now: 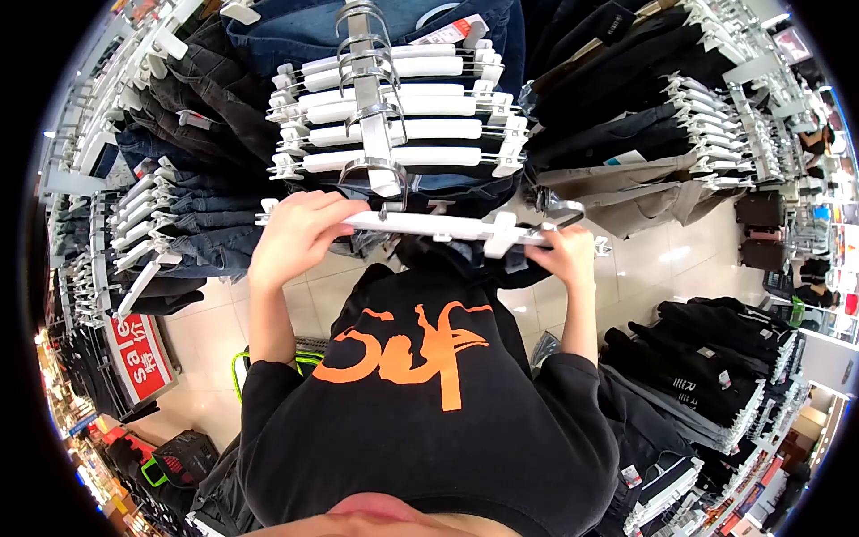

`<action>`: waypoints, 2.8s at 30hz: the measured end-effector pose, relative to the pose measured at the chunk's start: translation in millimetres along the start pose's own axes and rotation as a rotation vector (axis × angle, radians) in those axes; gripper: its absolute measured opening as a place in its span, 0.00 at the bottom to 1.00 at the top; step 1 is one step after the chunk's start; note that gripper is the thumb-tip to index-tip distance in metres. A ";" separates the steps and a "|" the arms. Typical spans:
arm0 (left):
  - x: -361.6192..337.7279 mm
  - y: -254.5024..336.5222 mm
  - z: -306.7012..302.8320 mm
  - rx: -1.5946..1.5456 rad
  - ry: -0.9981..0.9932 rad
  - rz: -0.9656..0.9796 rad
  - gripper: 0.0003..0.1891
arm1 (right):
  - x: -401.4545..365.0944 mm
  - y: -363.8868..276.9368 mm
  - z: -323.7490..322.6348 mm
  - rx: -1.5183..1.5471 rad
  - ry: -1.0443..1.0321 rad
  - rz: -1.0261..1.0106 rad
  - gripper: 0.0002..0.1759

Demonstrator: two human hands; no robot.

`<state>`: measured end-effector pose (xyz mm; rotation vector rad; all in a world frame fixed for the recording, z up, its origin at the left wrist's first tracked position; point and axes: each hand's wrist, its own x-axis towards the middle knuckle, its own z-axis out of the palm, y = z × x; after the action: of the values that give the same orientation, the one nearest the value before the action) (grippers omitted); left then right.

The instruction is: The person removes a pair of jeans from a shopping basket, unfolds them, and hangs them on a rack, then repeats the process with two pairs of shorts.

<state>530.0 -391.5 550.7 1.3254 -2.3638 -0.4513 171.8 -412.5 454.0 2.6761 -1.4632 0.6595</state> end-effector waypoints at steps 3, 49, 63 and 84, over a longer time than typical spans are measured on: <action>-1.4 1.7 -4.1 -0.046 -0.072 0.041 0.10 | 9.4 9.9 0.4 -0.026 0.011 -0.010 0.13; 10.1 -27.6 -15.8 -0.054 -0.075 -0.379 0.14 | 140.4 -97.5 -1.5 0.937 -0.315 0.010 0.03; -7.0 -59.4 -21.2 -0.013 -0.050 -0.376 0.28 | 139.9 -64.3 -1.3 0.097 0.097 0.293 0.26; 12.4 -92.3 5.7 0.051 0.440 -0.147 0.20 | 182.3 -37.1 19.9 0.476 0.336 0.250 0.13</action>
<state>589.3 -447.8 505.7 1.4550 -1.9360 -0.1201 294.7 -541.8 510.5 2.5033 -1.7268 1.5664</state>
